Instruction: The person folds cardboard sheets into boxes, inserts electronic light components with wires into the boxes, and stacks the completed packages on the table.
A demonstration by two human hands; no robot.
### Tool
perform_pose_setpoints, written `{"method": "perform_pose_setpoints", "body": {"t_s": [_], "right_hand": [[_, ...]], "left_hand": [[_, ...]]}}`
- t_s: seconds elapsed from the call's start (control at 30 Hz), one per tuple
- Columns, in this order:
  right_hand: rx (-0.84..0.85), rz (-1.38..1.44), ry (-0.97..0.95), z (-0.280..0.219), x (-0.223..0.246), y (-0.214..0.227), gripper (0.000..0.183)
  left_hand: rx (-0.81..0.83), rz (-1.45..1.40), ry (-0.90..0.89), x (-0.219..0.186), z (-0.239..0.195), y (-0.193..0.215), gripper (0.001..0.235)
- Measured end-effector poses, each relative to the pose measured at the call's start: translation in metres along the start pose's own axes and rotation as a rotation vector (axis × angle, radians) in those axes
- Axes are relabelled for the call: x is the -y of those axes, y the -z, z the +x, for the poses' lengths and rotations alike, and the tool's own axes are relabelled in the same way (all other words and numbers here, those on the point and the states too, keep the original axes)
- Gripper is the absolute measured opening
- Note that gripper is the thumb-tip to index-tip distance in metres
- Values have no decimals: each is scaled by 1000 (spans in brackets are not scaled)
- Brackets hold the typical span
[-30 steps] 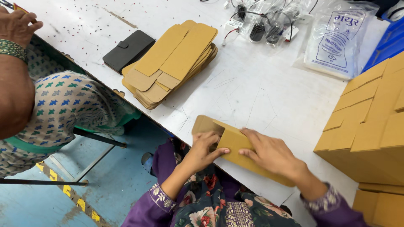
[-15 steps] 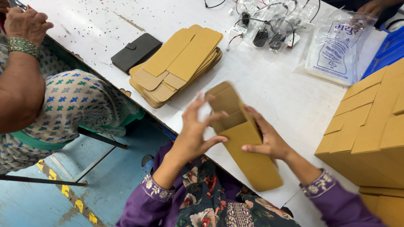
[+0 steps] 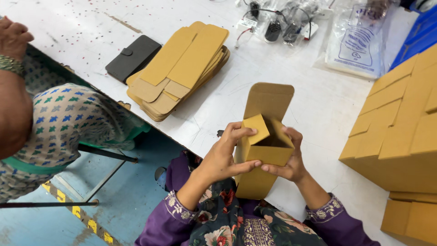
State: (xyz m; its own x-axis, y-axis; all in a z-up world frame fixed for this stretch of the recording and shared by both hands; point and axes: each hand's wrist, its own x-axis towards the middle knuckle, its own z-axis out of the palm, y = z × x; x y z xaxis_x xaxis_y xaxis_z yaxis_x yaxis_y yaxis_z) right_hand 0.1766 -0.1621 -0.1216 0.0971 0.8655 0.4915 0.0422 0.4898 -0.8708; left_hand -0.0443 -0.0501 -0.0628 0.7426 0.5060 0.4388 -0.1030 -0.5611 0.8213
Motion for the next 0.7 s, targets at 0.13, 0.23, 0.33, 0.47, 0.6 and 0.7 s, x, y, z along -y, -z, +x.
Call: {"method": "perform_pose_setpoints", "body": {"t_s": [0.13, 0.23, 0.33, 0.47, 0.6, 0.7], "right_hand": [[87, -233, 200, 7, 17, 4, 74], [85, -405, 276, 16, 29, 8, 74], [85, -543, 316, 21, 37, 13, 78], [72, -590, 280, 26, 39, 17, 77], [103, -522, 227, 21, 33, 11, 78], [45, -745, 89, 21, 28, 9, 96]], "left_hand": [[136, 109, -46, -7, 16, 6, 63], [206, 193, -59, -12, 26, 10, 56], [225, 202, -65, -15, 30, 15, 54], [39, -391, -122, -23, 40, 12, 87], [-72, -909, 157, -28, 54, 11, 60], [61, -624, 61, -34, 59, 8, 47]]}}
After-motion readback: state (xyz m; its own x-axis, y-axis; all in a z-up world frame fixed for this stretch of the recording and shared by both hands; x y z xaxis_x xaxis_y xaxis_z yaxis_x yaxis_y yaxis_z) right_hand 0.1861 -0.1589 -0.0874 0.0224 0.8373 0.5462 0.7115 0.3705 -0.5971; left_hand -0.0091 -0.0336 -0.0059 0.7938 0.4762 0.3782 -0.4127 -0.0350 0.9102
